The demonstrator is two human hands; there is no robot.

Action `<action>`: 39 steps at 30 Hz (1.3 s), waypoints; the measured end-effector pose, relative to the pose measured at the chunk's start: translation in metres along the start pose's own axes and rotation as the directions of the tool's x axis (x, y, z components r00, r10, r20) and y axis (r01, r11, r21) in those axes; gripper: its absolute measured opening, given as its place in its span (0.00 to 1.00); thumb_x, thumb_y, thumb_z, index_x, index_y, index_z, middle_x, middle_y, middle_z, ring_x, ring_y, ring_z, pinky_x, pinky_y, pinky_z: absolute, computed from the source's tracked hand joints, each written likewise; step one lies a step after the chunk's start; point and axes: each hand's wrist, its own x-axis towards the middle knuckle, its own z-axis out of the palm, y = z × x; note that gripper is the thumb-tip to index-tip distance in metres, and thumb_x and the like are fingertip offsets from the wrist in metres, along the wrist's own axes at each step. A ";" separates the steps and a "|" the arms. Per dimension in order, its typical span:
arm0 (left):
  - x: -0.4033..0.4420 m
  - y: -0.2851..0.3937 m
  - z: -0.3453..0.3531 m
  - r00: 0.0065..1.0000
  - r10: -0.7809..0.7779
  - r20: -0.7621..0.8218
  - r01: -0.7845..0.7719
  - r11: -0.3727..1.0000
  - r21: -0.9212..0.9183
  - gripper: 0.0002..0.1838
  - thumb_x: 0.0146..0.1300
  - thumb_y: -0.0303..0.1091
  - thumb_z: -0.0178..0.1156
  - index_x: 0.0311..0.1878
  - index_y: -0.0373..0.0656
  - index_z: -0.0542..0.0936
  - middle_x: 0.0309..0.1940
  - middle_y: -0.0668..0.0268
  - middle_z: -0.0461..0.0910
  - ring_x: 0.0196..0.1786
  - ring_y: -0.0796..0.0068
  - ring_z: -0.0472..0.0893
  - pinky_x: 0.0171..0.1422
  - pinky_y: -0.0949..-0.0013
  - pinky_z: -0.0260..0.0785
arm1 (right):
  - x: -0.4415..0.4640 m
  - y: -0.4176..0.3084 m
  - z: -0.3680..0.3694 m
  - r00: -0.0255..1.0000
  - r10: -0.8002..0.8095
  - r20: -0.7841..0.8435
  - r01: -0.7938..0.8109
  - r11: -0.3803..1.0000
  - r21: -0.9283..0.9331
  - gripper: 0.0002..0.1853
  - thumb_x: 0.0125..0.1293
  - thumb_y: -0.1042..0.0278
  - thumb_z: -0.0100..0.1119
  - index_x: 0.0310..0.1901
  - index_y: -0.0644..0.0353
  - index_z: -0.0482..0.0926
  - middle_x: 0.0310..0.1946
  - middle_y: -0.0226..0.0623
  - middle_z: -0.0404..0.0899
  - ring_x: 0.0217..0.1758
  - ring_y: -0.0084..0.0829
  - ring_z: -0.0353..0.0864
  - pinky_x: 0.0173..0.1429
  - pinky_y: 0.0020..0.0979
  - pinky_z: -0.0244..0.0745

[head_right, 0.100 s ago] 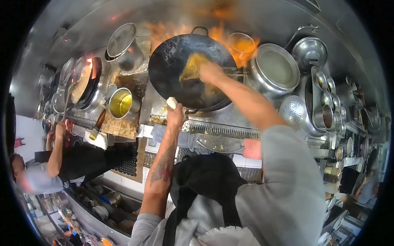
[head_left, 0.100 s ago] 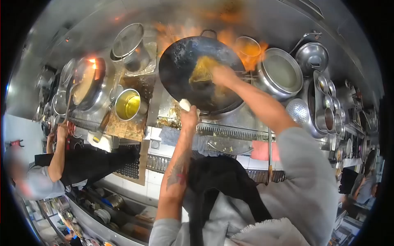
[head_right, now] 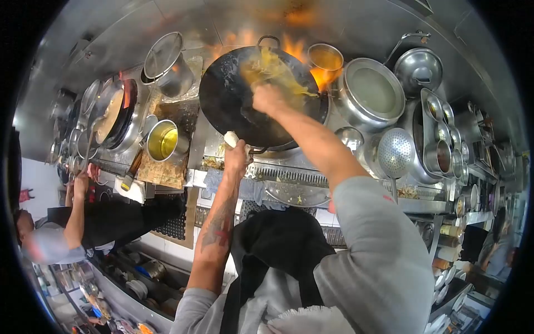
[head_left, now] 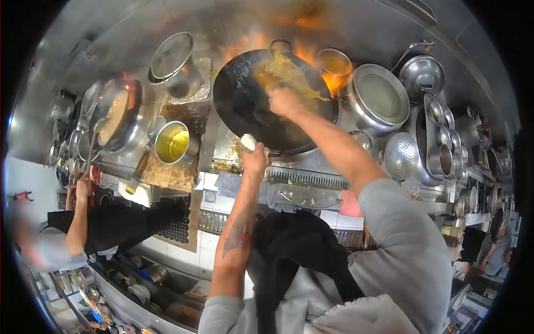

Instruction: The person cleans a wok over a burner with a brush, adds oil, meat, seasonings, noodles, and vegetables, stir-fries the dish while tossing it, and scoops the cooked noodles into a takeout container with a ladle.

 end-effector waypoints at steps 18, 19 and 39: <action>-0.001 0.013 -0.047 0.989 0.023 0.148 -0.055 0.976 0.213 0.10 0.65 0.33 0.58 0.43 0.37 0.74 0.24 0.65 0.75 0.20 0.75 0.74 0.18 0.68 0.67 | -0.139 -0.067 -0.050 0.931 -0.054 0.362 -0.037 0.971 0.238 0.17 0.63 0.57 0.56 0.50 0.55 0.82 0.33 0.51 0.85 0.33 0.46 0.86 0.39 0.42 0.83; -0.003 0.028 -0.061 0.989 -0.018 0.146 -0.022 0.964 0.267 0.10 0.65 0.34 0.58 0.42 0.37 0.74 0.24 0.65 0.75 0.20 0.75 0.74 0.18 0.68 0.66 | -0.164 -0.057 -0.052 0.932 -0.093 0.349 0.030 0.983 0.181 0.17 0.64 0.57 0.56 0.51 0.54 0.81 0.36 0.51 0.85 0.36 0.47 0.86 0.43 0.43 0.82; -0.099 0.123 -0.024 0.659 0.532 0.532 -0.650 0.047 0.759 0.20 0.58 0.40 0.61 0.39 0.28 0.74 0.29 0.49 0.81 0.31 0.52 0.83 0.35 0.55 0.74 | -0.268 -0.076 -0.033 0.914 0.400 -0.066 -0.222 0.630 0.744 0.16 0.65 0.55 0.54 0.39 0.57 0.84 0.27 0.45 0.85 0.27 0.39 0.86 0.35 0.39 0.81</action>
